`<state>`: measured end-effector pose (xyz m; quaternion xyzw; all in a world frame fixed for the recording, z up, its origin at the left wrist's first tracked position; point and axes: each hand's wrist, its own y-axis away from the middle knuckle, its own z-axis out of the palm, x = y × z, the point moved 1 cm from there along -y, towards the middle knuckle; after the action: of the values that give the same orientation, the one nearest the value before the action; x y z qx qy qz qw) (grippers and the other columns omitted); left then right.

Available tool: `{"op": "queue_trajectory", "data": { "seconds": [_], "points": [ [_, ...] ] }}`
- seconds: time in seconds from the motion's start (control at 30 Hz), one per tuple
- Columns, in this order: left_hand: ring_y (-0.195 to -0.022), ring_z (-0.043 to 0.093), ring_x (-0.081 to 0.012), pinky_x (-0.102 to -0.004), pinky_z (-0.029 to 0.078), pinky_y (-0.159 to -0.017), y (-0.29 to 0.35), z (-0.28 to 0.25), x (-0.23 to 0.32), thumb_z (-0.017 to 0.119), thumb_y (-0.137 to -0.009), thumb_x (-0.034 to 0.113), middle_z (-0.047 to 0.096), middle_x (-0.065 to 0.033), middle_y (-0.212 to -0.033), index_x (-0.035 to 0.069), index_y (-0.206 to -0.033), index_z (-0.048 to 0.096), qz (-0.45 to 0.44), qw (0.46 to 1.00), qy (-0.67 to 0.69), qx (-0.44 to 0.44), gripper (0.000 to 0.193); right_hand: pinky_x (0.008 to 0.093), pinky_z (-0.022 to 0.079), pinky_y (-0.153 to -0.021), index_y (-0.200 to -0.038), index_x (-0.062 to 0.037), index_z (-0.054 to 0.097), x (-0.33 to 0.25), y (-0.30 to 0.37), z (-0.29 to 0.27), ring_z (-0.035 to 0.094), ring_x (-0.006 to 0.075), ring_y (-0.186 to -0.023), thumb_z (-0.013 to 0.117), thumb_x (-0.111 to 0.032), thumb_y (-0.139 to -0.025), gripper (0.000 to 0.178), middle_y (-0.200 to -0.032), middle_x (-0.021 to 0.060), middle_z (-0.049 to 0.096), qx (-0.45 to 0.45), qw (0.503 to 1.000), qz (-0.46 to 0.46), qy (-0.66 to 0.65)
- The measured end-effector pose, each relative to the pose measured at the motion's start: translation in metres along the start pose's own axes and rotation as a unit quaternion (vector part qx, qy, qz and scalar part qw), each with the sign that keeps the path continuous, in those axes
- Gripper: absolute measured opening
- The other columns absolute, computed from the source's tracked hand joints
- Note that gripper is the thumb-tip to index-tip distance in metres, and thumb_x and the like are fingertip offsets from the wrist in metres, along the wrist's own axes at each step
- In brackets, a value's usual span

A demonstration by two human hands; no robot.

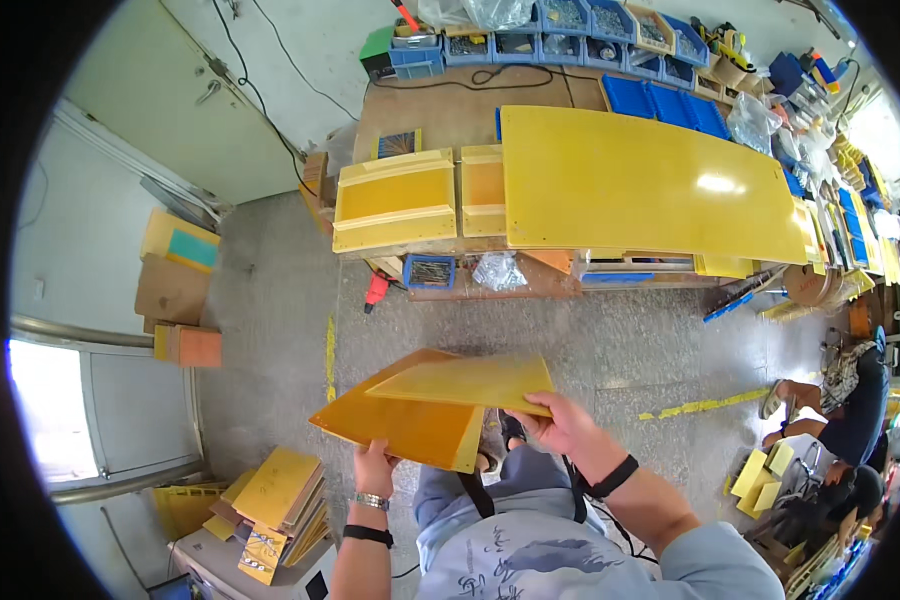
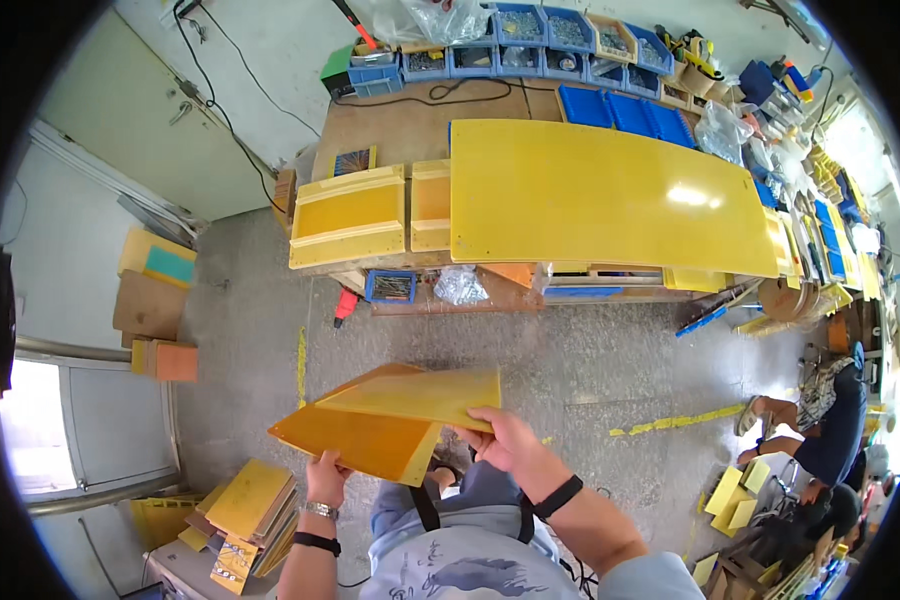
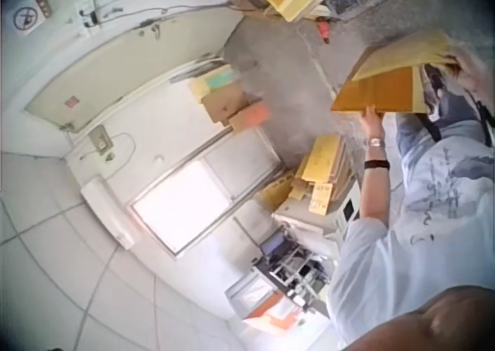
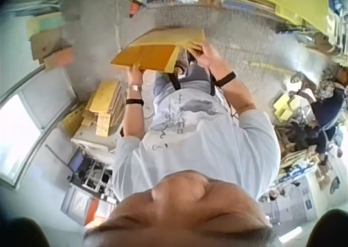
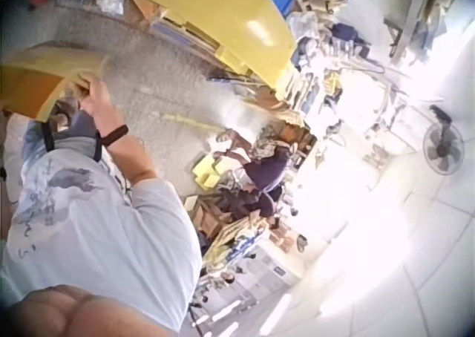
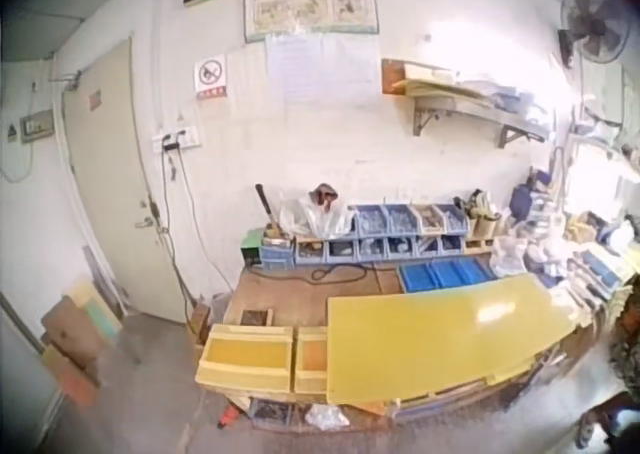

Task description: The recorder is sorting and stacking painted yellow metal sheets at a workstation in a fabrication facility.

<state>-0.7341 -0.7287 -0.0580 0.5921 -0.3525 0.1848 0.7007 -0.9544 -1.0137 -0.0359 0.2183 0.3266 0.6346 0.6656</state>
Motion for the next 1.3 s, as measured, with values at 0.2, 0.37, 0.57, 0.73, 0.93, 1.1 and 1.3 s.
{"op": "queue_trajectory", "data": {
  "seconds": [0.2,0.37,0.57,0.73,0.93,1.1,1.3],
  "points": [
    [-0.085,0.072,-0.0221,-0.0369,0.061,-0.074,0.006,0.025,0.022,0.056,-0.096,0.014,0.07,-0.0088,-0.104,0.002,-0.111,0.061,0.003,1.0,0.001,0.005,0.02,0.0333,0.061,-0.092,-0.131,0.008,0.051,-0.022,0.0,0.022,0.066,0.0355,-0.113,0.052,-0.006,-0.1,0.034,-0.127,0.0227,0.061,0.037,0.998,-0.018,-0.052],
    [-0.087,0.071,-0.0213,-0.0381,0.061,-0.078,-0.007,0.031,0.043,0.055,-0.095,0.011,0.069,-0.0087,-0.102,0.0,-0.111,0.061,-0.001,1.0,0.018,0.005,0.02,0.0322,0.062,-0.09,-0.129,0.0127,0.049,-0.042,-0.009,0.042,0.067,0.0343,-0.111,0.049,-0.008,-0.102,0.034,-0.125,0.0256,0.061,0.043,0.997,-0.052,-0.022],
    [-0.089,0.071,-0.0217,-0.038,0.062,-0.079,-0.034,0.024,0.063,0.053,-0.094,0.007,0.069,-0.0098,-0.103,-0.002,-0.112,0.06,-0.017,0.999,0.042,-0.028,0.021,0.0264,0.065,-0.08,-0.126,0.0142,0.049,-0.051,-0.032,0.087,0.071,0.0296,-0.1,0.049,-0.008,-0.102,0.033,-0.117,0.026,0.064,0.041,0.997,-0.055,-0.033],
    [-0.09,0.071,-0.0231,-0.0376,0.062,-0.078,-0.062,0.021,0.068,0.053,-0.094,0.005,0.069,-0.0108,-0.104,-0.002,-0.115,0.06,-0.042,0.995,0.055,-0.066,0.023,0.0278,0.065,-0.08,-0.126,0.0145,0.05,-0.044,-0.05,0.136,0.072,0.0296,-0.099,0.046,-0.008,-0.102,0.033,-0.115,0.0259,0.065,0.065,0.994,-0.08,-0.036],
    [-0.093,0.072,-0.0273,-0.0413,0.064,-0.08,-0.092,0.037,0.08,0.053,-0.097,0.006,0.068,-0.0156,-0.103,-0.007,-0.114,0.058,-0.069,0.988,0.089,-0.102,0.022,0.0293,0.065,-0.082,-0.119,0.0161,0.052,-0.019,-0.09,0.149,0.07,0.0307,-0.102,0.047,-0.007,-0.102,0.03,-0.112,0.027,0.065,-0.001,0.996,-0.041,-0.078],
    [-0.093,0.071,-0.029,-0.041,0.064,-0.08,-0.109,0.063,0.093,0.051,-0.096,0.002,0.067,-0.0174,-0.106,-0.008,-0.113,0.058,-0.057,0.99,0.095,-0.087,0.021,0.0288,0.065,-0.081,-0.114,0.0164,0.056,-0.007,-0.134,0.171,0.071,0.0299,-0.099,0.048,-0.006,-0.1,0.027,-0.109,0.0257,0.067,0.014,0.994,0.003,-0.11],
    [-0.096,0.07,-0.0282,-0.0392,0.064,-0.078,-0.121,0.094,0.109,0.052,-0.095,0.001,0.066,-0.017,-0.109,-0.006,-0.114,0.058,-0.065,0.991,0.094,-0.071,0.022,0.0271,0.065,-0.071,-0.103,0.0143,0.061,-0.022,-0.206,0.127,0.073,0.027,-0.085,0.051,-0.008,-0.098,0.024,-0.096,0.0219,0.07,0.063,0.991,0.061,-0.099]
  ]
}}
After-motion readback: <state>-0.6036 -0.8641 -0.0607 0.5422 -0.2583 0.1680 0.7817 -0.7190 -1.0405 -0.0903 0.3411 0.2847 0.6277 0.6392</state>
